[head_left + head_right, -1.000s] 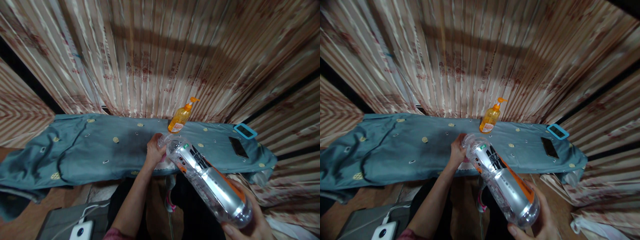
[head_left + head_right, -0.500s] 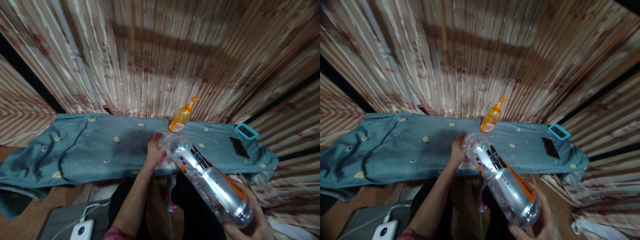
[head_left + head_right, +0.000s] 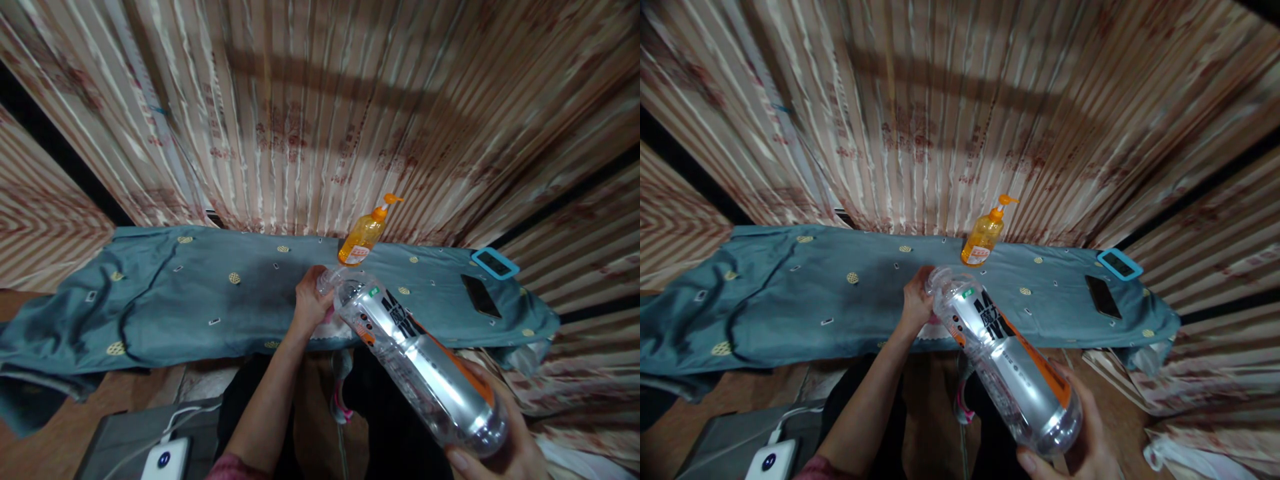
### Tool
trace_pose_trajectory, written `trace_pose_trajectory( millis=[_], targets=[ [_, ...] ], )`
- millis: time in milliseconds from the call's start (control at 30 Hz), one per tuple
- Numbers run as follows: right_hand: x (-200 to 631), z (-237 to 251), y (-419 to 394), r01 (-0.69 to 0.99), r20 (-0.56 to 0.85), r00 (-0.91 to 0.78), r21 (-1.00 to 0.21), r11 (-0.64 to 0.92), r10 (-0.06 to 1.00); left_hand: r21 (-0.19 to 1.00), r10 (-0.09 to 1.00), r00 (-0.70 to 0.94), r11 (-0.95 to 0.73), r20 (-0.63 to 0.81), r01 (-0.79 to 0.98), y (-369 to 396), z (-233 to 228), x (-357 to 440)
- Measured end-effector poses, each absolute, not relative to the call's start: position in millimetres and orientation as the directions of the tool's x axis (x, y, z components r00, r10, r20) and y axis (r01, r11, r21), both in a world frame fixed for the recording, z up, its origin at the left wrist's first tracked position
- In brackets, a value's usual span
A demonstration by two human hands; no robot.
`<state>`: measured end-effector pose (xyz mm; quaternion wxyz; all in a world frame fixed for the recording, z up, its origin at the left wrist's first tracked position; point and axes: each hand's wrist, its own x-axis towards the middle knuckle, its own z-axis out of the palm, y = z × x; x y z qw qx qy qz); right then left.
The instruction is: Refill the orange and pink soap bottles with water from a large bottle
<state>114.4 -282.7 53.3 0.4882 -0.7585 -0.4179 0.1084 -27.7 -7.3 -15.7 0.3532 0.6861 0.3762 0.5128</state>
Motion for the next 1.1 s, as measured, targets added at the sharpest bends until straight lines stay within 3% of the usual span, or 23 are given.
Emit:
trace_pose_trajectory(
  millis=[400, 1100],
  targets=[
    [113.6, 52.9, -282.7, 0.473, 0.206, 0.638, -0.865, -0.167, 0.742, 0.876, 0.884, 0.193, -0.455, 0.425, 0.157, -7.4, -14.5, -27.9],
    [114.3, 55.4, -282.6, 0.55, 0.252, 0.598, -0.82, -0.161, 0.761, 0.877, 0.881, 0.188, -0.461, 0.434, 0.136, -7.7, -14.6, -27.3]
  ],
)
